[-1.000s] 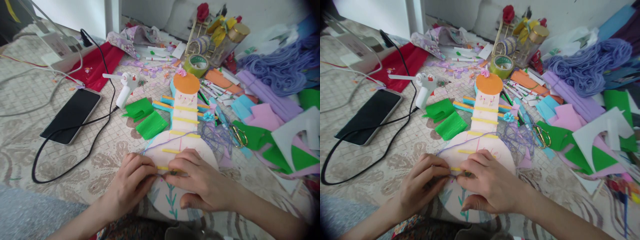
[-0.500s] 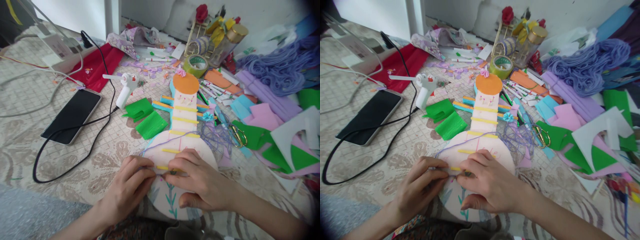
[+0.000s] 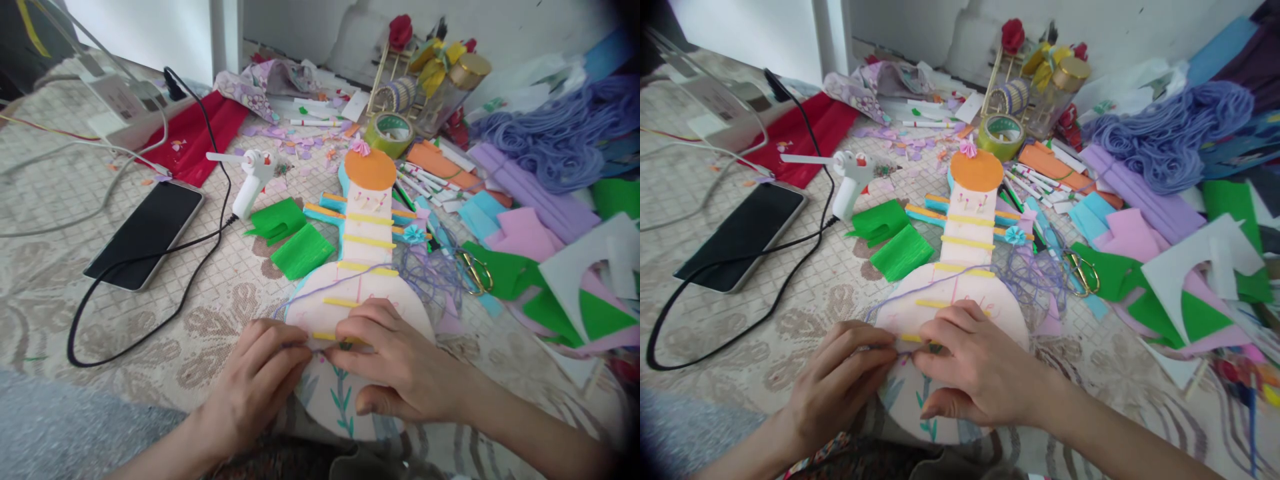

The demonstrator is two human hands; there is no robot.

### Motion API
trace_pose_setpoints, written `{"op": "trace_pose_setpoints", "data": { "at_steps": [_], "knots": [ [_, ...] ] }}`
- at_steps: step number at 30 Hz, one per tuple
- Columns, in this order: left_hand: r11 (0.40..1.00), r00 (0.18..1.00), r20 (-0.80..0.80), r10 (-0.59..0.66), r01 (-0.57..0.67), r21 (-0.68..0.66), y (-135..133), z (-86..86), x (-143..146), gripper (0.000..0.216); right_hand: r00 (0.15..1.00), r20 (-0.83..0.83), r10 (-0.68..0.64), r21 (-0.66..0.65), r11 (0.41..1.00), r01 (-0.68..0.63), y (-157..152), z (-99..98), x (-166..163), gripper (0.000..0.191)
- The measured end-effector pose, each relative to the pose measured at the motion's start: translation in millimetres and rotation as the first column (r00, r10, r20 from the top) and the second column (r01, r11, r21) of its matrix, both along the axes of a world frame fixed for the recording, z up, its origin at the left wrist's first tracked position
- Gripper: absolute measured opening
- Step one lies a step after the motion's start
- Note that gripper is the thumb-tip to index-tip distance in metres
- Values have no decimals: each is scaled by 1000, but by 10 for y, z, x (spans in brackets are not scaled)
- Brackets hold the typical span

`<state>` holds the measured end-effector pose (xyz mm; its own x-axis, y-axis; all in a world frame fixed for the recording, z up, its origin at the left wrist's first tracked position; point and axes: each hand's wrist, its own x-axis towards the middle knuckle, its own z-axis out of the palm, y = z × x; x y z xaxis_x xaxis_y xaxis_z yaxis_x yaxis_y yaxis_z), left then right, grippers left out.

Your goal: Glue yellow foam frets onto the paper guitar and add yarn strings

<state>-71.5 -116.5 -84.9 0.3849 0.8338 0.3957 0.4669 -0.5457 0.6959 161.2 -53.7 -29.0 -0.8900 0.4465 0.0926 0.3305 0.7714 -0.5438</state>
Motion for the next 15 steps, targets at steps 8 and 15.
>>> {"op": "trace_pose_setpoints", "data": {
  "at_steps": [8,15],
  "knots": [
    [999,999,-17,-37,37,28,-9,-31,-40,29,1000,-13,0,4,1000,0,4,-18,4,61],
    [999,999,-29,-45,45,27,2,-38,-45,29,999,-49,-3,-14,1000,2,0,-13,11,58]
  ]
}}
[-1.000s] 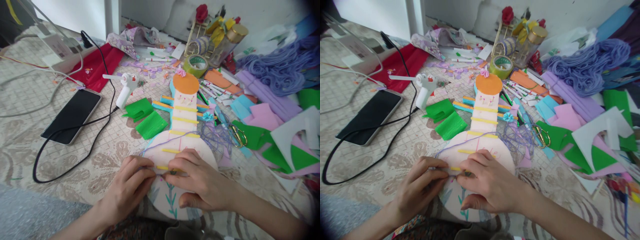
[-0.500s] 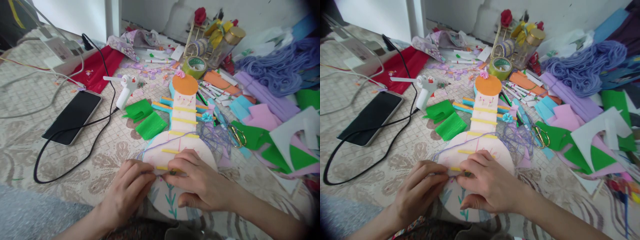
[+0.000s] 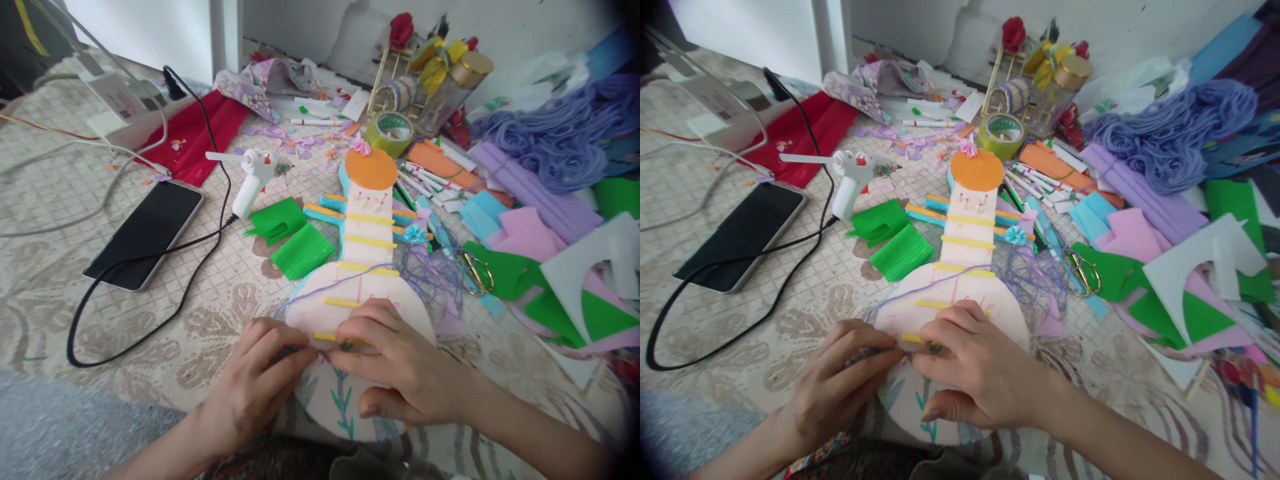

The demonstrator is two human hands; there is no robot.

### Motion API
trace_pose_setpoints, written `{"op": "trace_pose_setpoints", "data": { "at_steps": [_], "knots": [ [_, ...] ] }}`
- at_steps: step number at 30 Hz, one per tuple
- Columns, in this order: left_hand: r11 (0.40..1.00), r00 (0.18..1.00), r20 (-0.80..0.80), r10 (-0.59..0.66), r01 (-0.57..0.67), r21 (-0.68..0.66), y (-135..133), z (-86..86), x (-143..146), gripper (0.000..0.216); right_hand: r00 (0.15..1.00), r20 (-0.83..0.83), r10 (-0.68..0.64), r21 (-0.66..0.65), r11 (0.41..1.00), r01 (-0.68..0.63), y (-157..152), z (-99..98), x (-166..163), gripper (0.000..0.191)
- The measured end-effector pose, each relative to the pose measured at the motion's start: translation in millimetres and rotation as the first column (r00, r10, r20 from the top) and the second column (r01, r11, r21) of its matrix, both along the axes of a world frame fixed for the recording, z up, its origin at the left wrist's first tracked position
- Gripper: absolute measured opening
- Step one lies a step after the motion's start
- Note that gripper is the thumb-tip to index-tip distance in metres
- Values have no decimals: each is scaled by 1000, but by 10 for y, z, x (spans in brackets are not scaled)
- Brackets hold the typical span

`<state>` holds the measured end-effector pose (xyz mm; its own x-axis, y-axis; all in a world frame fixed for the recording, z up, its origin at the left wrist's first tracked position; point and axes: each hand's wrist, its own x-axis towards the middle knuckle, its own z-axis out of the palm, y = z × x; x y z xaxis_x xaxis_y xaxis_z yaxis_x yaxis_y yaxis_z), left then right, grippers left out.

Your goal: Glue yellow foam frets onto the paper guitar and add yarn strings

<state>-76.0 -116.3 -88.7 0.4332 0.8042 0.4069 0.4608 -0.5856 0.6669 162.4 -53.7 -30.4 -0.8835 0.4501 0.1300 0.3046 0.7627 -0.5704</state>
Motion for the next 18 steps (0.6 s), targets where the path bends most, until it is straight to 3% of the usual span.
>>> {"op": "trace_pose_setpoints", "data": {
  "at_steps": [18],
  "knots": [
    [1000,1000,-10,17,-17,5,20,-14,4,26,1000,20,-8,-10,1000,9,4,10,-18,57]
  ]
}}
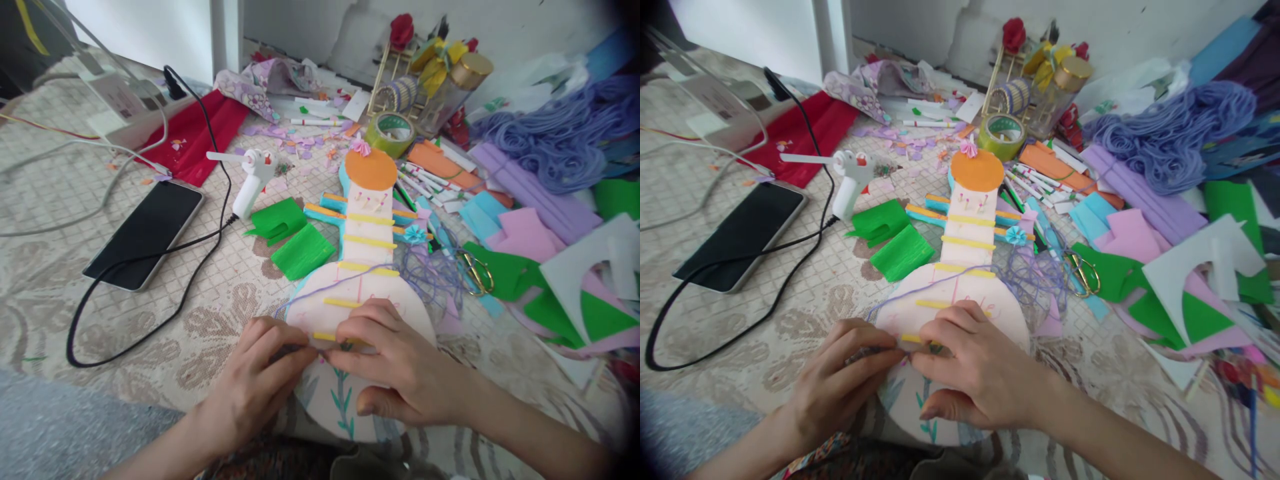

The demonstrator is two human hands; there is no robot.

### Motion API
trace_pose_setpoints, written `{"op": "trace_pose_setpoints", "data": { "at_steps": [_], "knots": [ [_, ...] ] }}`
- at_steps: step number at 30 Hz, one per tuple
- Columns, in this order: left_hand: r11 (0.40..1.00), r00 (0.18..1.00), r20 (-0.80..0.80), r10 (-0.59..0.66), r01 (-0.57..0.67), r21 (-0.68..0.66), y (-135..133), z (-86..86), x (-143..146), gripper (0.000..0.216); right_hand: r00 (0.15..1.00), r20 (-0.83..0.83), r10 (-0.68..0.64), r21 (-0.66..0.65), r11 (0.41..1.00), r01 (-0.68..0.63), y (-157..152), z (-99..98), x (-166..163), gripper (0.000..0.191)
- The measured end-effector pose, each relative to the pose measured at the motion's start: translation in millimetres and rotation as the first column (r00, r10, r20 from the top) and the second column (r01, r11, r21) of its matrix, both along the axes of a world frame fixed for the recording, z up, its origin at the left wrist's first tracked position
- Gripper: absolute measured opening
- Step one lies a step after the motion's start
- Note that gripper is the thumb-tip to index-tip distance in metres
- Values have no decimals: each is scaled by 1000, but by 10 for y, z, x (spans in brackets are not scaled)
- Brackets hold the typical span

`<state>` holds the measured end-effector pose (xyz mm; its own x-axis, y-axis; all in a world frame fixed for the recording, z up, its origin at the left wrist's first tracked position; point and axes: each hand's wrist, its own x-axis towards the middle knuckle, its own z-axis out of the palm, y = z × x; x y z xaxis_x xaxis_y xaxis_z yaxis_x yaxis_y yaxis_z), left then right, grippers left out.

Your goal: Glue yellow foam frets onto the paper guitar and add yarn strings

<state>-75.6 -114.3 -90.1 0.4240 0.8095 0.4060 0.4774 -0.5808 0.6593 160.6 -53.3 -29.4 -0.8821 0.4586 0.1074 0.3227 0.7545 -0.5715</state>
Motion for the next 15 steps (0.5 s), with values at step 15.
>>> {"op": "trace_pose_setpoints", "data": {
  "at_steps": [15],
  "knots": [
    [999,1000,30,-5,6,-38,11,14,-1,25,1000,20,-1,16,1000,0,-12,-3,-4,56]
  ]
}}
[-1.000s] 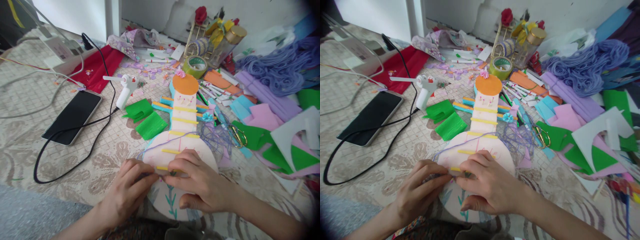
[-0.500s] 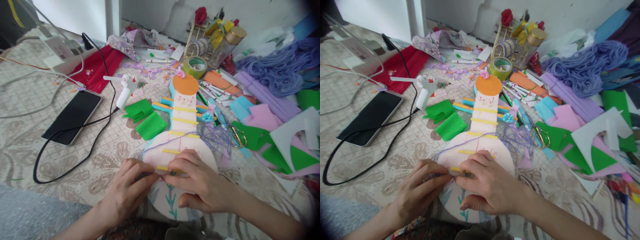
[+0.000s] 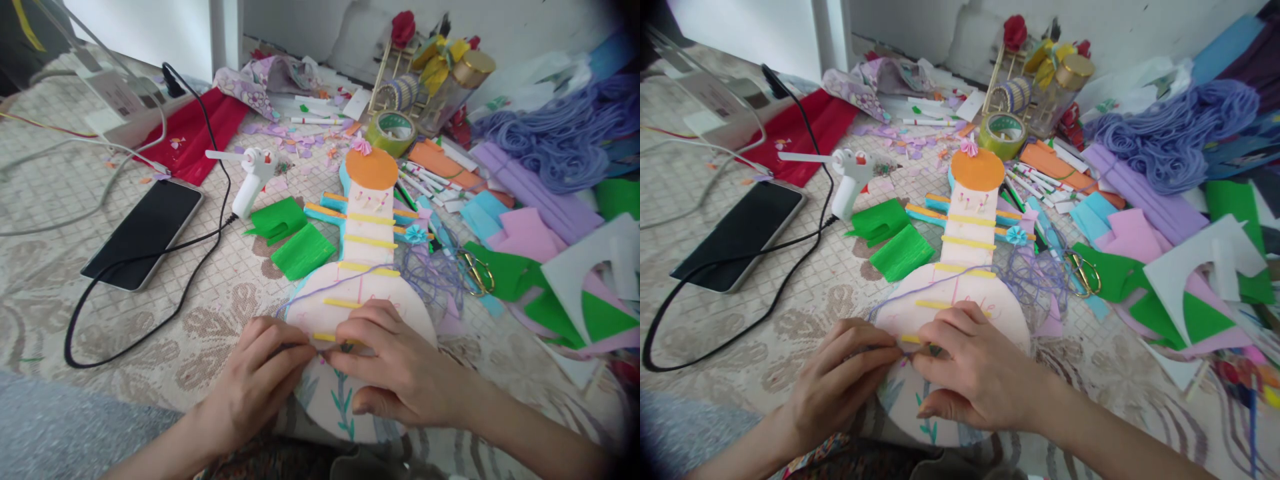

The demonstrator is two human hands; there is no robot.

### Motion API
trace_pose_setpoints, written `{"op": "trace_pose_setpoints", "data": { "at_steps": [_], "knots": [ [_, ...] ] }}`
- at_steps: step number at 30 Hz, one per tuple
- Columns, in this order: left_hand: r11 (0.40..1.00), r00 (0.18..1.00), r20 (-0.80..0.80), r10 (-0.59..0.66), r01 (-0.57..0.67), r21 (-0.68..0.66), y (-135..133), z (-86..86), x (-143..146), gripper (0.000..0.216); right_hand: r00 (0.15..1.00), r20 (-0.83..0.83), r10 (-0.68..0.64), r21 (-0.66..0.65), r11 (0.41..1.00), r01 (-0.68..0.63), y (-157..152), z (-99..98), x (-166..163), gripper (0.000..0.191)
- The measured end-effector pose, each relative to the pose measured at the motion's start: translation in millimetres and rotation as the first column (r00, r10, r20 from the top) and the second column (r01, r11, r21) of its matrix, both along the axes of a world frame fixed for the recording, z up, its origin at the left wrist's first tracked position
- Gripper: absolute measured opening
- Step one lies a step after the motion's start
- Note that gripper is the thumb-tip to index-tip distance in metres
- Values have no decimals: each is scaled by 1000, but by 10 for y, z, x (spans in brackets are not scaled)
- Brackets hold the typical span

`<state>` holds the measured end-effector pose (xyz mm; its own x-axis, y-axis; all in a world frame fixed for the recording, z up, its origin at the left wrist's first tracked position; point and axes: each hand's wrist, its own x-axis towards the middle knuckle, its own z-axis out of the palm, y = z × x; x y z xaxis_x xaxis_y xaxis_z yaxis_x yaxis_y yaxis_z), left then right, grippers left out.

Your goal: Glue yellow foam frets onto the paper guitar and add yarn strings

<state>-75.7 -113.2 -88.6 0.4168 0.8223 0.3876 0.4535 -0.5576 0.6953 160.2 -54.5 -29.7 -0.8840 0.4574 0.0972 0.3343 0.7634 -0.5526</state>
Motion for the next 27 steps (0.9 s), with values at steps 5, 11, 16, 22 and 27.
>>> {"op": "trace_pose_setpoints", "data": {
  "at_steps": [5,11,16,22,27],
  "knots": [
    [1000,1000,14,13,-13,-4,-8,-10,-7,24,1000,-26,-8,-23,1000,7,0,2,10,54],
    [1000,1000,-11,-14,14,15,-24,-7,-36,28,1000,-24,-12,-6,1000,12,7,2,4,53],
    [1000,1000,-25,-8,9,24,-14,-6,-36,29,1000,-20,-8,11,1000,8,5,7,-1,53],
    [999,1000,-20,4,-3,36,-5,18,-22,25,998,-51,-26,-29,999,24,6,6,4,50],
    [1000,1000,13,-6,6,20,-6,30,-10,26,988,-116,-101,-138,987,85,-6,17,33,41]
  ]
}}
